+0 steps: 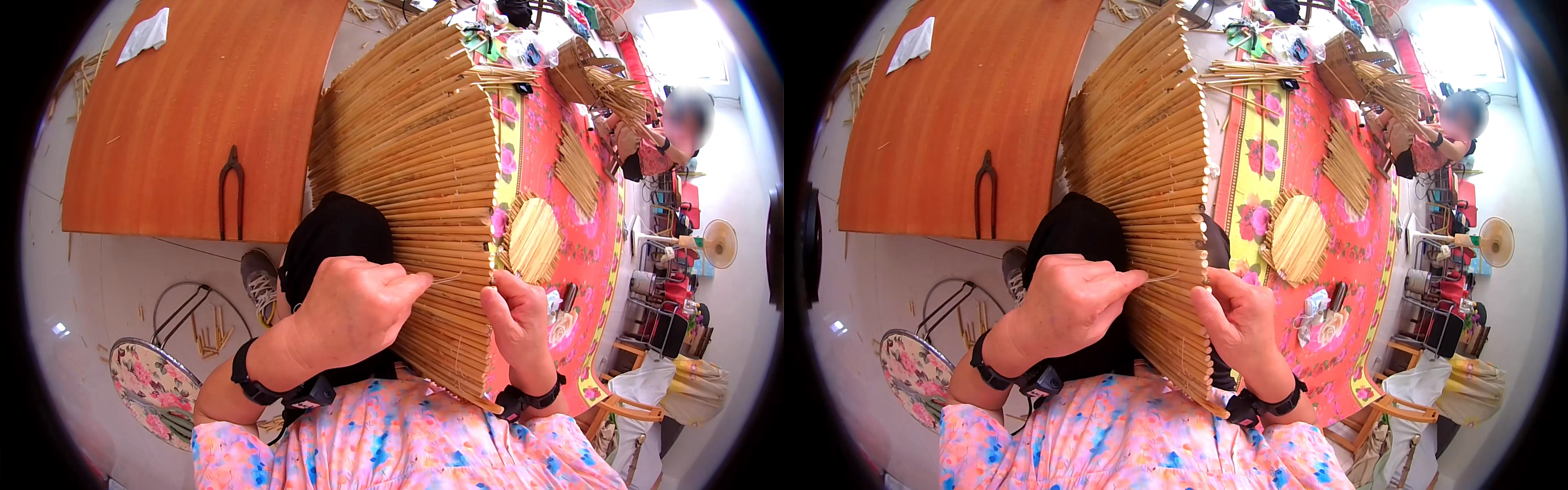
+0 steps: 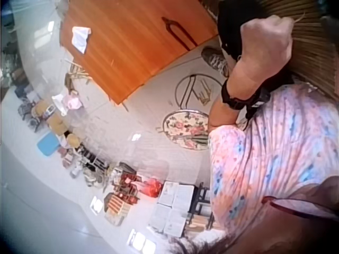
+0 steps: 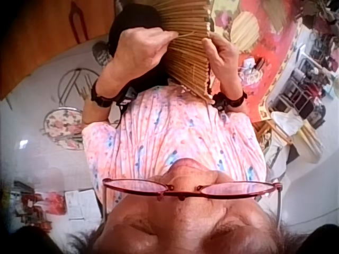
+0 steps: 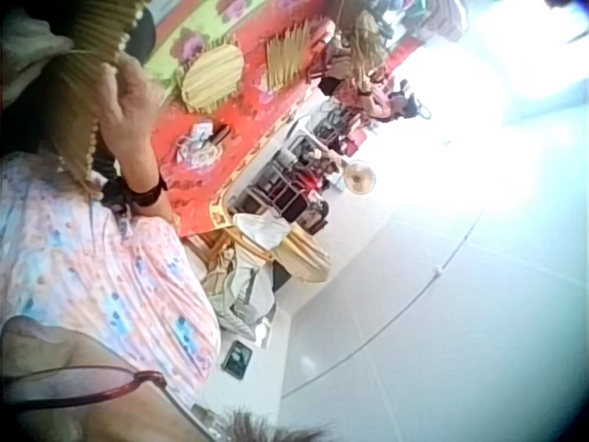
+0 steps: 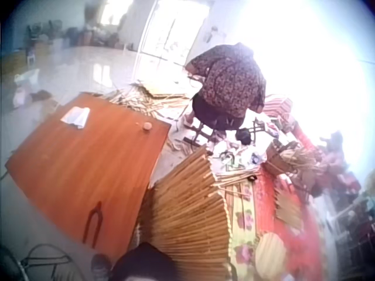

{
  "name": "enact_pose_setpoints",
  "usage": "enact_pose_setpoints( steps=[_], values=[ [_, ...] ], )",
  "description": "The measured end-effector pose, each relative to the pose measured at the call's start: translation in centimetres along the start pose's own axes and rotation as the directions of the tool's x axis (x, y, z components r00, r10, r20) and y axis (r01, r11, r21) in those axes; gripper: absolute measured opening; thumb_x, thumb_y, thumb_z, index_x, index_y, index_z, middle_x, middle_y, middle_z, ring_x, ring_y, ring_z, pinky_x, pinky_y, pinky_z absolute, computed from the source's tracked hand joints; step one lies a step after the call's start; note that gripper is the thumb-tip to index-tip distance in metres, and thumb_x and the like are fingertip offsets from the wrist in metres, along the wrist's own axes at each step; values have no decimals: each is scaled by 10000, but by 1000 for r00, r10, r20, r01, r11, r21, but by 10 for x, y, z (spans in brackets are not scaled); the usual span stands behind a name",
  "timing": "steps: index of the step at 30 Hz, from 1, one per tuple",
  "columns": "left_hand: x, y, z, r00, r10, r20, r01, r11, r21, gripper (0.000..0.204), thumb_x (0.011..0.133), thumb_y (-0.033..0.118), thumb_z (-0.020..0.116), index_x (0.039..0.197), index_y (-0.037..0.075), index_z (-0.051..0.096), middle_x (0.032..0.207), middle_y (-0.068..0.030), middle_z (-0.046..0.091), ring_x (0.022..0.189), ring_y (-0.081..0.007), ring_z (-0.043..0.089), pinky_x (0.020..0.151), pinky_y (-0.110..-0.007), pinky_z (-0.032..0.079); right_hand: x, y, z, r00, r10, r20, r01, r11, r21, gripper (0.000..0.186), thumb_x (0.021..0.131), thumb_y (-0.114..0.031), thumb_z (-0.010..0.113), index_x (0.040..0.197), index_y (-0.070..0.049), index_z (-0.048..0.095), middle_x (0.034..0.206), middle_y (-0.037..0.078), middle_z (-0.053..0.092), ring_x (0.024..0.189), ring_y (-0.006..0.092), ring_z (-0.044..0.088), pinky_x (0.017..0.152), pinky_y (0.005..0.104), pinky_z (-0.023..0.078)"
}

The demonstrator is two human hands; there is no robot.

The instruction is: The person sits on the floor and weaves a bamboo mat by hand. They thread a string through the ends of the bamboo strips to secure them together, occasionally lifting the mat to inspect the work.

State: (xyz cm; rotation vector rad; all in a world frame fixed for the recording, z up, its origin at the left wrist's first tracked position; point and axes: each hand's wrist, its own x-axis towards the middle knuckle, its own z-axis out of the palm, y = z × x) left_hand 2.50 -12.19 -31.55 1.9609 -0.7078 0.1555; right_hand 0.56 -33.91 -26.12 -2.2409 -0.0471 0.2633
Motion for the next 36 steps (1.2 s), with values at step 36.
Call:
enact_pose_setpoints(
  steps=[36],
  values=[
    [27,26,-25,941,-191,278,168,980,106,112,762,50,639,868,53,673,710,-101,643,600,-264,623,514,-323,479,-18,34,8,986,-164,2,145,878,457,310,926,-75,483,1206,32,564,1011,127,651,854,154,624,734,242,475]
  ],
)
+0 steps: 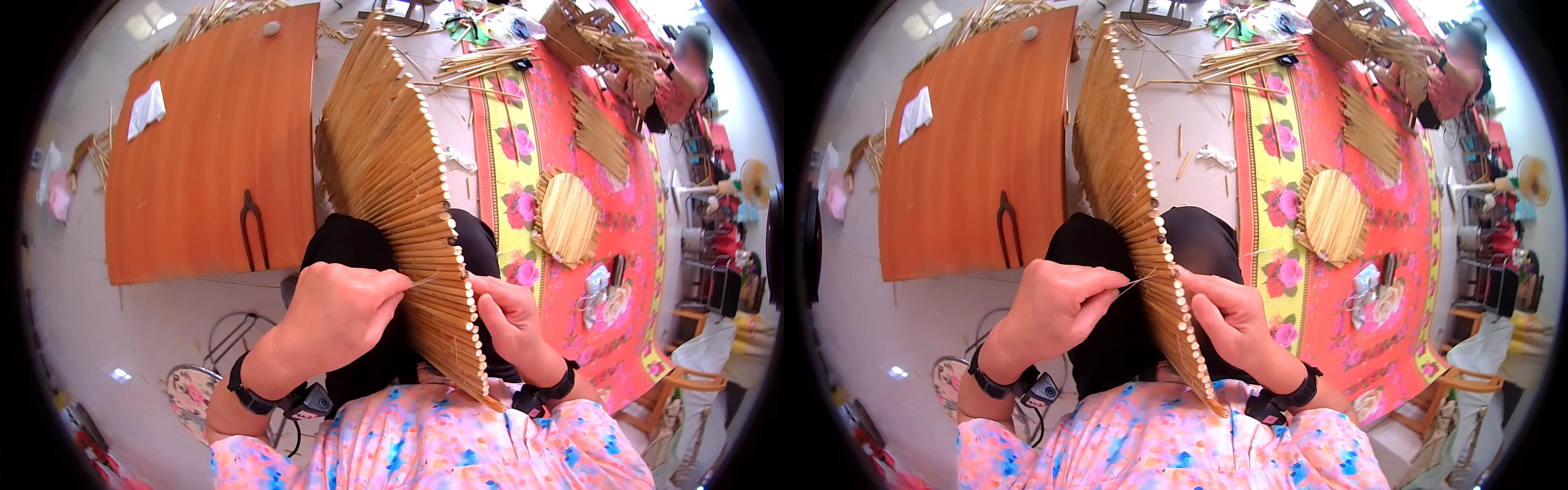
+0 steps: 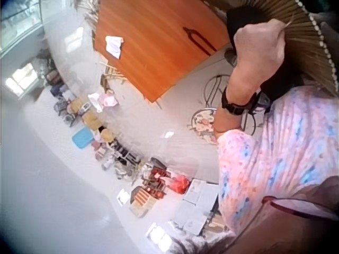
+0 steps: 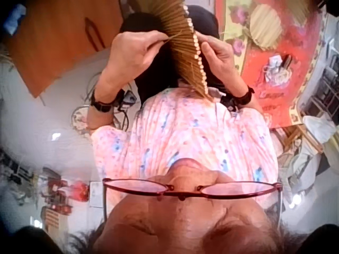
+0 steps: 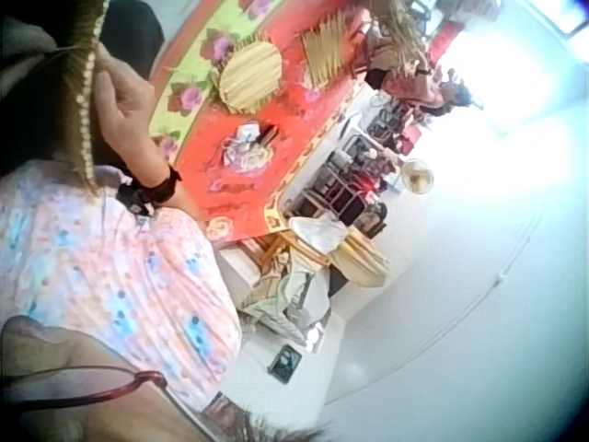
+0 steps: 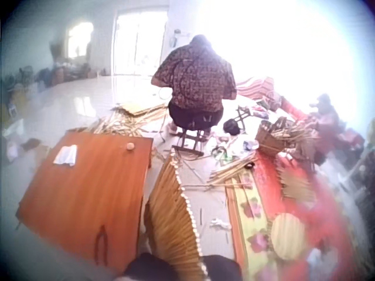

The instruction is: The person sits on the floor and weaves a bamboo mat by hand. They thread a string through the ends of the bamboo strips to secure them together, occasionally lifting the mat to inspect the work.

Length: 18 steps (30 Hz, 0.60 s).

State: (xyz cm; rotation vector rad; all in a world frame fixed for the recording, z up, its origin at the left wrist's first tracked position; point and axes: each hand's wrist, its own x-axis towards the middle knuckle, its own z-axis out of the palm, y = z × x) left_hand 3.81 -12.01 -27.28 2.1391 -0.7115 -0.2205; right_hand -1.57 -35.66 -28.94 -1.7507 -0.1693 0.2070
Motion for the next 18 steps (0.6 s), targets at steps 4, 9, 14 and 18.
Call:
enact_pose_setpoints(
  steps=[4,9,14,18],
  values=[
    [5,12,-6,998,-54,41,52,998,43,104,770,30,632,866,43,669,672,-105,626,557,-251,602,492,-296,451,-5,15,8,997,-3,-72,13,989,147,286,903,6,528,1180,9,597,1092,109,629,899,106,598,760,221,472],
    [11,24,-9,983,-159,92,155,987,45,130,769,-3,628,889,25,671,638,-112,607,504,-198,572,475,-253,417,-9,23,16,994,60,-95,-22,935,354,312,873,19,565,1180,-20,607,1096,85,574,839,81,588,694,194,472],
    [13,28,-10,946,-288,150,286,958,32,147,781,-6,635,917,33,675,643,-109,602,519,-172,578,488,-251,426,-9,32,20,992,-41,-121,77,947,312,308,874,-34,584,1181,-31,610,1051,91,559,853,123,588,713,216,474],
    [17,33,-13,893,-404,200,406,913,31,139,788,-20,632,918,1,675,669,-92,623,538,-120,564,496,-238,418,-7,37,21,983,-111,-143,153,933,326,330,861,-46,604,1191,-43,608,1041,96,558,858,122,575,713,218,472]
  ],
)
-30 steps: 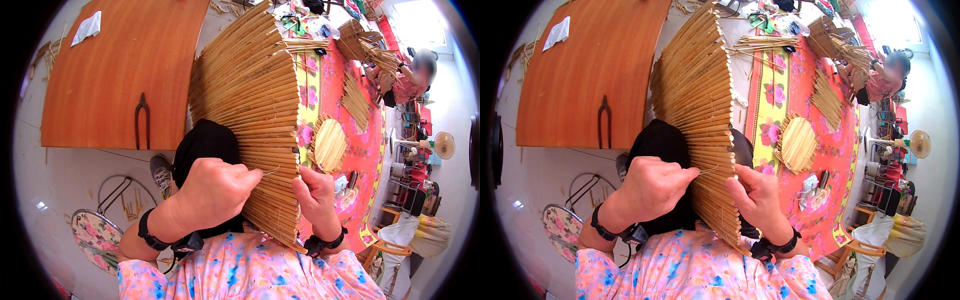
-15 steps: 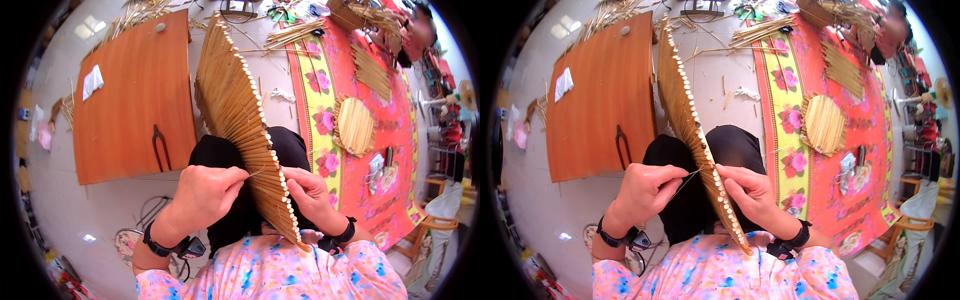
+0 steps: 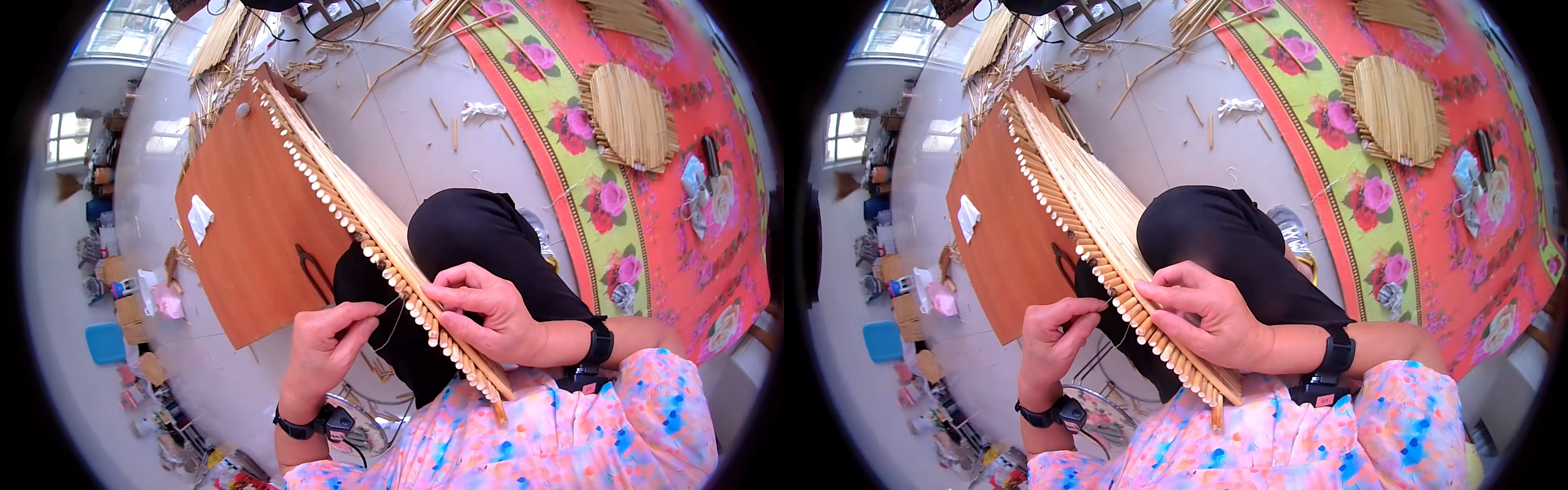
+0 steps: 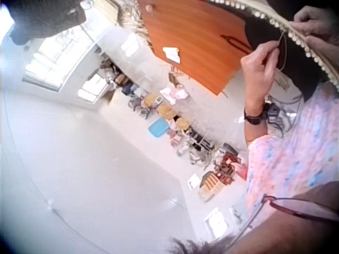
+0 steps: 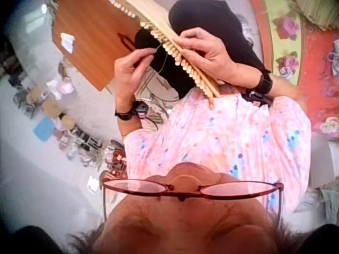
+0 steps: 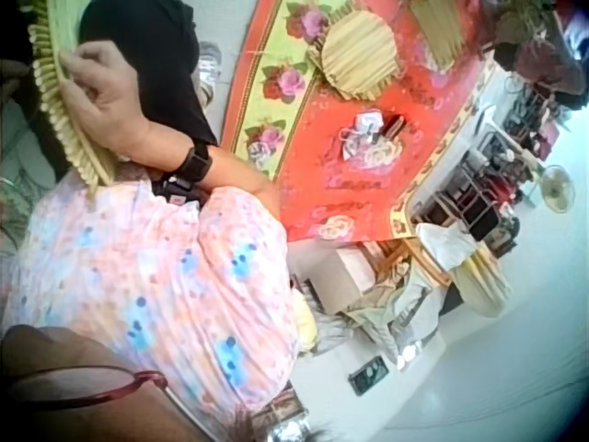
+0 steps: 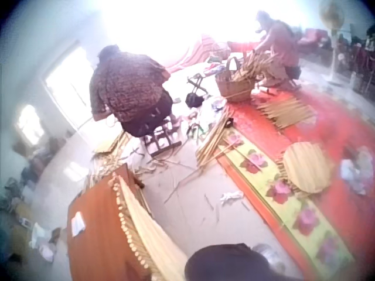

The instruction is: The person sits on the floor and weaves a bamboo mat by hand. They thread a string through the ends of the bamboo strips to secure them together, occasionally lifting the mat to inspect the work.

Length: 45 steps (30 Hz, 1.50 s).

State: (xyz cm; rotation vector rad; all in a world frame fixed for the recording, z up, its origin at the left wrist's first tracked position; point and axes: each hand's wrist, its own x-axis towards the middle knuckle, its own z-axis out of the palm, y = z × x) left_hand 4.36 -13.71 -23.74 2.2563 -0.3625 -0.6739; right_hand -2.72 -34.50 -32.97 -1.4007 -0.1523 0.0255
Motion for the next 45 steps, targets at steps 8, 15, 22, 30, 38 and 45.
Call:
enact_pose_setpoints(
  steps=[8,15,22,30,38,45],
  values=[
    [1,8,0,995,75,-67,-66,989,131,137,774,-36,638,895,10,684,654,-100,623,539,-145,576,502,-244,422,0,6,-3,1000,-2,22,1,997,72,340,847,-55,623,1187,-56,615,1050,89,552,804,96,570,669,205,478],
    [-3,7,1,971,220,-89,-194,951,241,167,750,-16,651,905,41,673,626,-82,590,532,-225,569,488,-302,413,2,9,-3,999,18,39,-19,999,41,341,832,-49,636,1173,-52,623,1069,101,552,834,130,585,709,230,483],
    [0,-11,5,914,365,-179,-333,925,184,138,746,-2,648,875,39,669,619,-88,583,531,-243,571,470,-311,409,2,1,-4,992,97,86,-103,993,62,342,856,16,565,1197,16,578,1150,115,486,872,101,529,730,233,461],
    [-6,-31,15,874,429,-226,-389,899,203,122,735,34,649,855,54,645,627,-74,587,545,-235,592,466,-335,435,-1,0,-10,973,191,127,-193,981,-1,408,863,73,488,1268,44,459,1206,102,453,1027,150,502,904,271,402],
    [-14,-48,14,846,449,-286,-410,892,188,101,736,62,631,837,60,629,607,-53,574,548,-232,592,480,-334,447,-18,4,-17,904,426,-29,-420,900,117,411,900,-14,478,1309,-9,440,1276,116,468,1166,207,486,986,348,387],
    [-9,-51,24,830,457,-319,-434,889,146,95,712,83,610,806,72,625,590,-45,559,557,-232,600,492,-343,460,-4,-9,1,945,325,37,-323,945,-60,319,978,-203,437,1263,-65,476,1229,128,561,1084,235,580,911,388,499]
  ],
)
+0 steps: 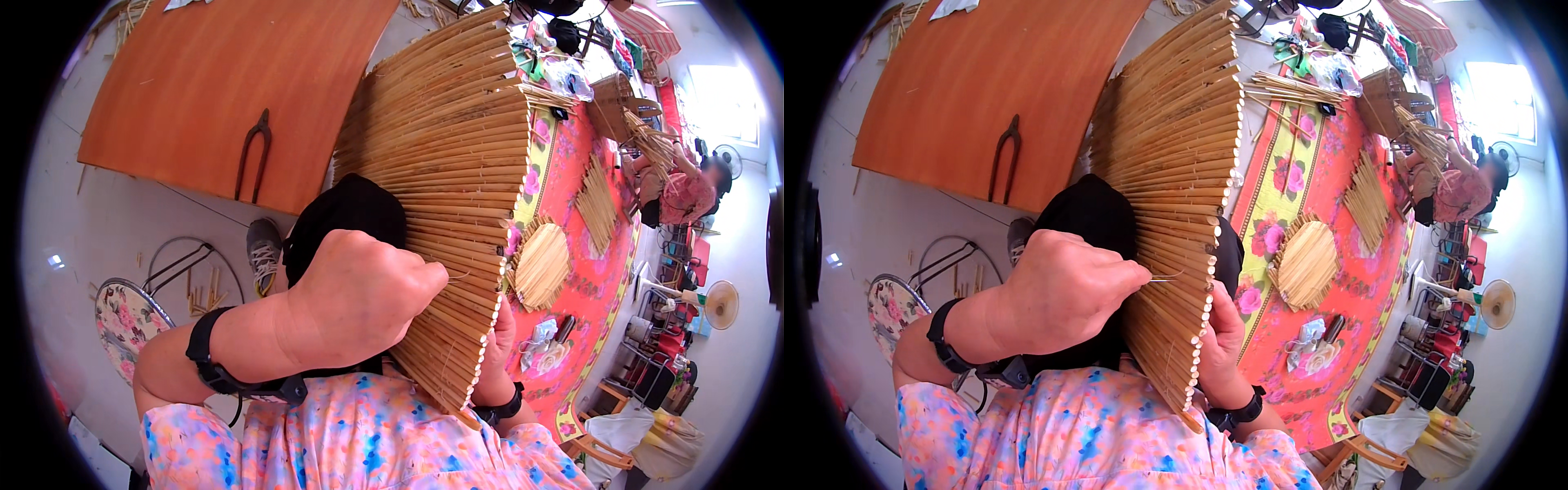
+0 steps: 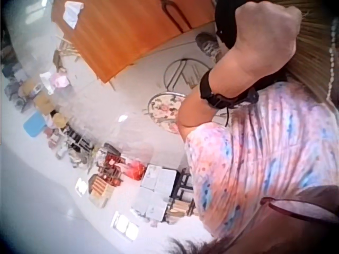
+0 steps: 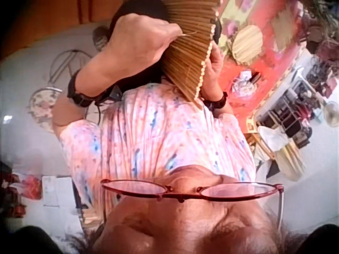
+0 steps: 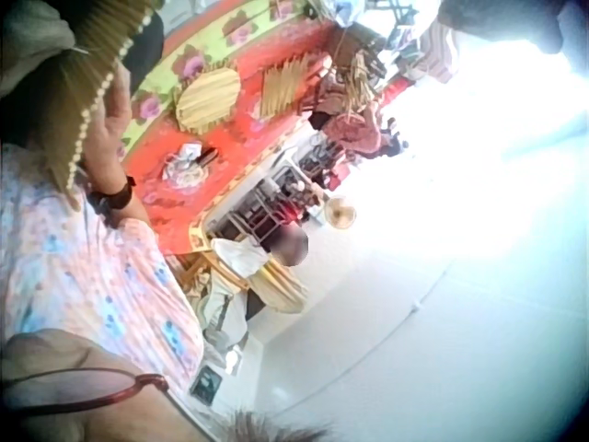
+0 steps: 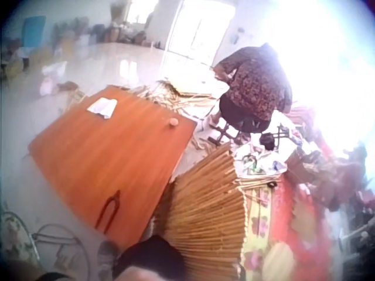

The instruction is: The person sits on the floor and weaves a bamboo mat by hand. They thread a string through the ends of the bamboo strips to secure them together, occasionally lifting the mat to inspect the work.

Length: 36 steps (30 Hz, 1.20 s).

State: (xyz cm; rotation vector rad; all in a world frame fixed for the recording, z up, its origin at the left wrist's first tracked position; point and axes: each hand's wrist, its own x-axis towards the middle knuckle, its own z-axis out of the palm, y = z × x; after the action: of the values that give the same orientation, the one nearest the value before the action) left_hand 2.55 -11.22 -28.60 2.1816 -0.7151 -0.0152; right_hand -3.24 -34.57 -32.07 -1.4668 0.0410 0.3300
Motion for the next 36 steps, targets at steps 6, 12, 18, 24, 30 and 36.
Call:
enact_pose_setpoints(
  steps=[6,12,18,24,30,36],
  values=[
    [3,-3,1,1000,-5,19,6,1000,-14,62,712,76,599,773,67,613,585,-57,560,551,-243,598,492,-350,461,-1,1,4,1000,0,-23,1,999,54,371,975,-284,455,1281,-73,462,1250,120,548,1108,241,566,924,392,490],
    [3,-5,2,1000,5,15,-4,999,-38,35,710,73,600,743,67,590,574,-60,551,540,-247,591,481,-352,455,4,-13,15,999,33,11,-35,980,194,329,945,-35,392,1267,-6,455,1205,155,568,1083,247,587,937,402,487],
    [4,-4,2,1000,9,5,-8,999,-36,44,686,74,589,728,72,577,573,-61,547,536,-248,590,479,-355,454,6,-17,17,999,46,10,-47,983,179,331,936,-17,387,1259,-5,460,1196,159,573,1078,248,590,932,401,491],
    [6,-2,-1,1000,11,15,-11,1000,-20,62,665,79,590,725,72,575,565,-62,551,533,-258,591,488,-356,464,4,-13,16,1000,30,-6,-29,987,160,310,932,-12,392,1223,-3,497,1176,137,571,1067,235,590,928,393,490],
    [6,1,-1,1000,4,9,-4,1000,-10,54,655,78,591,700,70,561,561,-67,549,533,-261,593,496,-355,471,-1,-6,11,994,94,-50,-85,985,149,275,925,-10,390,1128,11,576,1117,96,544,1060,215,572,931,363,477],
    [8,4,2,1000,-16,11,16,1000,-11,49,658,77,588,686,68,549,566,-70,546,537,-263,592,491,-363,467,10,-17,12,999,15,33,-13,999,-40,283,926,-18,396,1137,4,583,1129,95,535,1073,213,558,932,349,466]
  ],
)
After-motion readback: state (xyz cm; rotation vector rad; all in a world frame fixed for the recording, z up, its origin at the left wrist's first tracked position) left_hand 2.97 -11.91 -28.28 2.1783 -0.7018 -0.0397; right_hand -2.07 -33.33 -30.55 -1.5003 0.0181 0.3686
